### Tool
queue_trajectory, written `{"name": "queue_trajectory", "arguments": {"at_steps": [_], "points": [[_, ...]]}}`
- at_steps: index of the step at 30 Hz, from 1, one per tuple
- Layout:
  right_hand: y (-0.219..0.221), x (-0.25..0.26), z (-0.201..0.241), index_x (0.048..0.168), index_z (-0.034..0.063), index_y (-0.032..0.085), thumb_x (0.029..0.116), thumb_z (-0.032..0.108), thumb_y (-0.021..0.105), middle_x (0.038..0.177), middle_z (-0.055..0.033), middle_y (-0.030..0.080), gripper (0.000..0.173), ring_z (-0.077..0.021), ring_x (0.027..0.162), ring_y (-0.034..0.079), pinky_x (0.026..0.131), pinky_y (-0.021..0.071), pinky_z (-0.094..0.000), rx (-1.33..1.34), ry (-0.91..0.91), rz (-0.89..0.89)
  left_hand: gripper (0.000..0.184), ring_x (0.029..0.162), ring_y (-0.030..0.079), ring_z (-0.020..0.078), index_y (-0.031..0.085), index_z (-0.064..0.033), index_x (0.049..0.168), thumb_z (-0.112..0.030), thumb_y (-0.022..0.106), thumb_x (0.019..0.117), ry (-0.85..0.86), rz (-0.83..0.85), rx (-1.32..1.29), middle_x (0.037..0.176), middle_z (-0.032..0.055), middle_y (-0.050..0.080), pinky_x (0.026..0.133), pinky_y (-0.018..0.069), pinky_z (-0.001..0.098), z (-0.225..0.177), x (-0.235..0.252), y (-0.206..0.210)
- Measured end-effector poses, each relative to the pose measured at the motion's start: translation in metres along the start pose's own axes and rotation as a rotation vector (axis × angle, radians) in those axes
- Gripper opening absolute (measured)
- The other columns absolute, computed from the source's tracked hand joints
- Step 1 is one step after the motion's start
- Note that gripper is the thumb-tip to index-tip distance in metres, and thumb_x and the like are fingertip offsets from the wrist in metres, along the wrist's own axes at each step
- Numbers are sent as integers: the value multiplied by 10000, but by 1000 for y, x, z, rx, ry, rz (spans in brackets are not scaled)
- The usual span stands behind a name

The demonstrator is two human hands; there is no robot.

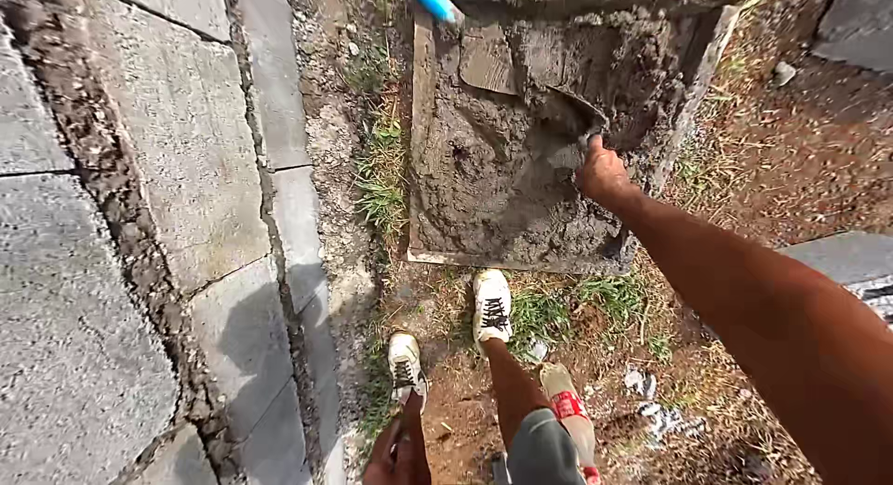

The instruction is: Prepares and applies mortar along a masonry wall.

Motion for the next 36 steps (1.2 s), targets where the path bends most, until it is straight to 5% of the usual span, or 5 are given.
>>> {"name": "queue_trajectory", "arguments": {"at_steps": [7, 12, 19, 29, 36], "points": [[41, -105, -7, 1467, -5, 384, 1037, 185, 534, 1162, -322, 663, 494, -504, 1102, 667, 900, 537, -655, -70, -9, 215, 383, 1192, 663, 242, 611, -20, 1379, -120, 518, 1020, 293, -98, -72, 1334, 174, 654, 1032, 542, 444, -84, -6, -29], [49, -167, 45, 1439, -40, 437, 1119, 410, 393, 1110, -286, 667, 554, -399, 981, 700, 902, 557, -553, 387, 10, 327, 390, 1272, 617, 316, 643, -30, 1356, -159, 526, 1007, 416, -88, 71, 1354, 183, 648, 1088, 483, 516, -112, 39, 1], [99, -68, 55, 1333, 21, 545, 1095, 588, 247, 921, -152, 624, 683, -256, 671, 623, 650, 562, -455, 705, 181, 301, 424, 1310, 589, 308, 581, -36, 1429, -191, 545, 1036, 272, 239, 202, 1429, 195, 589, 1127, 463, 480, -94, 96, 49], [37, -110, -52, 1340, -59, 539, 1110, 503, 287, 1146, -331, 651, 657, -471, 996, 686, 859, 539, -650, 236, 380, -102, 411, 1283, 604, 341, 601, -4, 1399, -170, 564, 1025, 315, 156, -27, 1366, 226, 627, 1110, 460, 510, -89, 92, 20], [140, -98, 75, 1454, -57, 436, 1124, 409, 289, 1326, -302, 614, 589, -425, 1226, 632, 1011, 518, -577, 446, 400, -57, 402, 1276, 609, 299, 607, -49, 1400, -208, 530, 1039, 283, 124, -38, 1356, 187, 642, 1105, 462, 497, -79, 110, 16]]}}
Point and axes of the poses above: each hand's wrist, its own x-axis towards the middle knuckle, its own y-axis out of the palm, z = x × y, the point moved 1 cm from there along x, towards the middle knuckle
